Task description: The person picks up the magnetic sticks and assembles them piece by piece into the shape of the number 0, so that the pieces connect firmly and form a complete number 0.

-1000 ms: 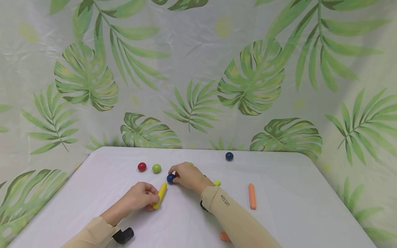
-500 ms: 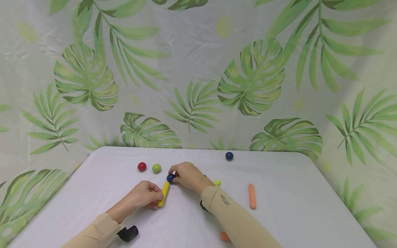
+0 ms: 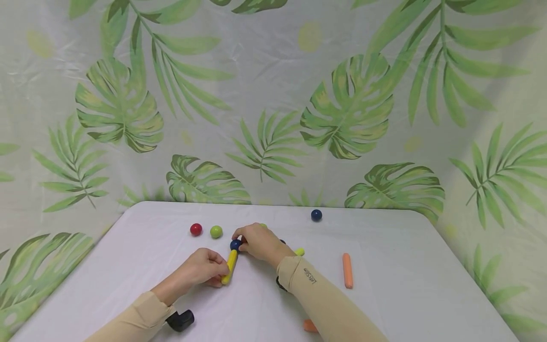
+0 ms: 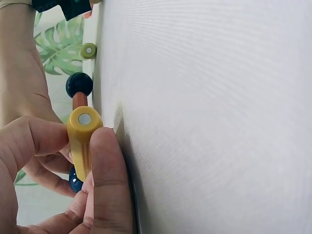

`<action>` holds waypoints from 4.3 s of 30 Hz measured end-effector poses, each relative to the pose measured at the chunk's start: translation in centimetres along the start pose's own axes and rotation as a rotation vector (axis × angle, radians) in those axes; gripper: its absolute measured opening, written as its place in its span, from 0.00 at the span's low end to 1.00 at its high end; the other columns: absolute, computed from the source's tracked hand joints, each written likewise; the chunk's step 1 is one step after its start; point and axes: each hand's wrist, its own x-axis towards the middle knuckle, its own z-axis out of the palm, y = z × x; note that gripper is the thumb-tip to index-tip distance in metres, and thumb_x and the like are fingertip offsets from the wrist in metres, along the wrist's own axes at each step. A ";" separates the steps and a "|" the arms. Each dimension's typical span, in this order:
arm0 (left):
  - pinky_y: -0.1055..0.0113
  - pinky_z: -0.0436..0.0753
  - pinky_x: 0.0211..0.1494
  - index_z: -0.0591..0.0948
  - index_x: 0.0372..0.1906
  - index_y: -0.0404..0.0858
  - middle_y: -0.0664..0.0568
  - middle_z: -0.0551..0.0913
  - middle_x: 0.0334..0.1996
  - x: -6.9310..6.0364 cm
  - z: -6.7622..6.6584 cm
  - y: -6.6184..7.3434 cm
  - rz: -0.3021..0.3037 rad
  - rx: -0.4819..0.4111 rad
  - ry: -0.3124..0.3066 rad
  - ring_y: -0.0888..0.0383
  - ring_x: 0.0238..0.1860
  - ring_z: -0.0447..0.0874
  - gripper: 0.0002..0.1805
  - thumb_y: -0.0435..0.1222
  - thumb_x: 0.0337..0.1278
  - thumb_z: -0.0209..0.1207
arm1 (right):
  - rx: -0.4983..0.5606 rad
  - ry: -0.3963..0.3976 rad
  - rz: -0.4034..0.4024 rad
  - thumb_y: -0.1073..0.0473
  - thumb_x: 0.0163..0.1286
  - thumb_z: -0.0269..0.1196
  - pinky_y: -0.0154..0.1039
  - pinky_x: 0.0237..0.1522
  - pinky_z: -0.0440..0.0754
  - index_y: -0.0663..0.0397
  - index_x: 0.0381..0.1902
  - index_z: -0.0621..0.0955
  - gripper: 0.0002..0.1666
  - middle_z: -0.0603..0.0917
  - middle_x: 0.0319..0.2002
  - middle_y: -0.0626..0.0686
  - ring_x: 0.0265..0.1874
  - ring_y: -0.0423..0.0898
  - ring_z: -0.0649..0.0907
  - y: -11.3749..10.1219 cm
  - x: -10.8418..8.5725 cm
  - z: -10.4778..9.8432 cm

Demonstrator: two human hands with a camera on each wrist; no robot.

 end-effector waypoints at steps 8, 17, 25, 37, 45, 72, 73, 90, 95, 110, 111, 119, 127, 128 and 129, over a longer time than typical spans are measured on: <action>0.68 0.90 0.32 0.85 0.37 0.33 0.48 0.88 0.28 -0.3 0.0 0.3 -0.025 0.002 0.003 0.61 0.23 0.85 0.09 0.33 0.57 0.74 | -0.012 -0.003 -0.002 0.64 0.73 0.71 0.39 0.48 0.85 0.53 0.56 0.88 0.15 0.91 0.40 0.52 0.38 0.43 0.85 -0.2 0.0 0.0; 0.67 0.90 0.32 0.86 0.38 0.34 0.49 0.88 0.25 -0.3 0.0 0.3 -0.021 0.011 -0.008 0.61 0.23 0.85 0.09 0.34 0.59 0.74 | -0.013 0.000 -0.011 0.64 0.72 0.72 0.40 0.49 0.86 0.53 0.55 0.88 0.15 0.92 0.40 0.53 0.39 0.44 0.86 -0.1 0.0 -0.1; 0.68 0.89 0.32 0.87 0.38 0.35 0.50 0.88 0.24 -0.3 -0.2 0.0 0.014 0.049 -0.016 0.61 0.23 0.85 0.09 0.36 0.63 0.72 | -0.016 -0.002 -0.003 0.64 0.72 0.72 0.40 0.49 0.86 0.52 0.55 0.89 0.15 0.92 0.41 0.52 0.39 0.43 0.86 0.0 0.0 0.0; 0.64 0.90 0.34 0.86 0.36 0.34 0.49 0.87 0.24 -0.2 -1.4 0.1 0.090 0.099 0.047 0.58 0.24 0.87 0.06 0.34 0.65 0.69 | -0.028 -0.012 0.024 0.64 0.73 0.71 0.40 0.50 0.86 0.51 0.56 0.89 0.15 0.91 0.42 0.52 0.40 0.44 0.86 -0.3 0.0 -0.1; 0.67 0.85 0.32 0.86 0.40 0.37 0.52 0.86 0.23 0.6 -2.8 0.4 0.127 0.201 0.174 0.58 0.22 0.85 0.04 0.33 0.65 0.70 | -0.033 -0.017 0.024 0.64 0.74 0.71 0.40 0.51 0.87 0.51 0.56 0.88 0.15 0.92 0.43 0.52 0.42 0.45 0.87 -0.5 0.0 -0.1; 0.67 0.82 0.35 0.85 0.60 0.34 0.33 0.87 0.53 4.5 -4.4 1.1 0.256 0.416 0.347 0.62 0.20 0.82 0.23 0.28 0.58 0.69 | -0.032 -0.016 0.037 0.63 0.74 0.71 0.39 0.49 0.86 0.50 0.56 0.89 0.15 0.92 0.43 0.52 0.41 0.43 0.86 -0.8 -0.2 0.1; 0.66 0.83 0.35 0.85 0.60 0.34 0.32 0.86 0.54 4.6 -4.4 1.1 0.257 0.421 0.348 0.62 0.20 0.82 0.23 0.28 0.58 0.69 | -0.032 -0.017 0.040 0.63 0.74 0.71 0.38 0.49 0.86 0.49 0.57 0.89 0.15 0.92 0.43 0.52 0.41 0.43 0.86 -0.9 -0.2 0.1; 0.69 0.82 0.28 0.85 0.61 0.33 0.31 0.87 0.53 5.8 -3.8 0.9 0.213 0.418 0.330 0.60 0.20 0.81 0.22 0.27 0.61 0.68 | -0.045 -0.027 0.050 0.62 0.75 0.70 0.36 0.49 0.85 0.48 0.58 0.88 0.16 0.91 0.44 0.51 0.40 0.41 0.86 -0.9 -0.1 0.2; 0.69 0.81 0.28 0.86 0.59 0.33 0.32 0.88 0.49 5.9 -3.6 1.0 0.206 0.408 0.334 0.59 0.22 0.81 0.20 0.26 0.61 0.68 | -0.044 -0.031 0.054 0.62 0.75 0.71 0.35 0.48 0.85 0.48 0.58 0.88 0.16 0.91 0.43 0.50 0.40 0.41 0.85 -0.9 -0.1 0.2; 0.69 0.81 0.29 0.88 0.54 0.33 0.37 0.89 0.42 6.3 -3.7 1.0 0.221 0.422 0.339 0.56 0.27 0.81 0.16 0.26 0.60 0.69 | -0.041 -0.029 0.060 0.62 0.75 0.70 0.36 0.49 0.85 0.48 0.58 0.88 0.16 0.92 0.43 0.50 0.40 0.41 0.86 -1.2 0.1 0.0; 0.69 0.81 0.29 0.88 0.54 0.34 0.38 0.89 0.42 6.3 -3.7 1.0 0.218 0.417 0.337 0.57 0.26 0.81 0.16 0.27 0.60 0.69 | -0.042 -0.030 0.062 0.62 0.75 0.70 0.36 0.49 0.85 0.48 0.58 0.88 0.16 0.92 0.43 0.50 0.41 0.41 0.86 -1.2 0.1 0.0; 0.69 0.81 0.29 0.88 0.54 0.34 0.40 0.89 0.39 6.2 -3.8 0.9 0.203 0.391 0.326 0.59 0.23 0.80 0.17 0.28 0.60 0.69 | -0.045 -0.028 0.058 0.62 0.75 0.70 0.36 0.49 0.86 0.48 0.58 0.88 0.16 0.91 0.43 0.50 0.40 0.41 0.85 -1.1 0.0 0.1; 0.69 0.81 0.31 0.88 0.55 0.35 0.40 0.89 0.42 5.9 -3.6 0.7 0.194 0.374 0.309 0.59 0.25 0.80 0.17 0.29 0.62 0.70 | -0.041 -0.021 0.050 0.63 0.75 0.70 0.36 0.48 0.85 0.49 0.58 0.88 0.15 0.92 0.43 0.52 0.41 0.44 0.86 -1.0 -0.2 0.1; 0.69 0.81 0.31 0.88 0.56 0.36 0.40 0.89 0.43 5.8 -3.6 0.7 0.191 0.370 0.308 0.59 0.25 0.81 0.17 0.29 0.62 0.70 | -0.040 -0.021 0.049 0.63 0.75 0.70 0.36 0.48 0.86 0.49 0.57 0.88 0.15 0.91 0.43 0.52 0.41 0.44 0.87 -1.0 -0.2 0.1; 0.69 0.81 0.32 0.88 0.56 0.36 0.40 0.89 0.43 5.7 -3.6 0.7 0.189 0.367 0.306 0.59 0.25 0.80 0.17 0.29 0.62 0.70 | -0.039 -0.021 0.049 0.63 0.75 0.70 0.36 0.48 0.86 0.49 0.57 0.88 0.15 0.91 0.43 0.52 0.41 0.44 0.87 -1.0 -0.2 0.1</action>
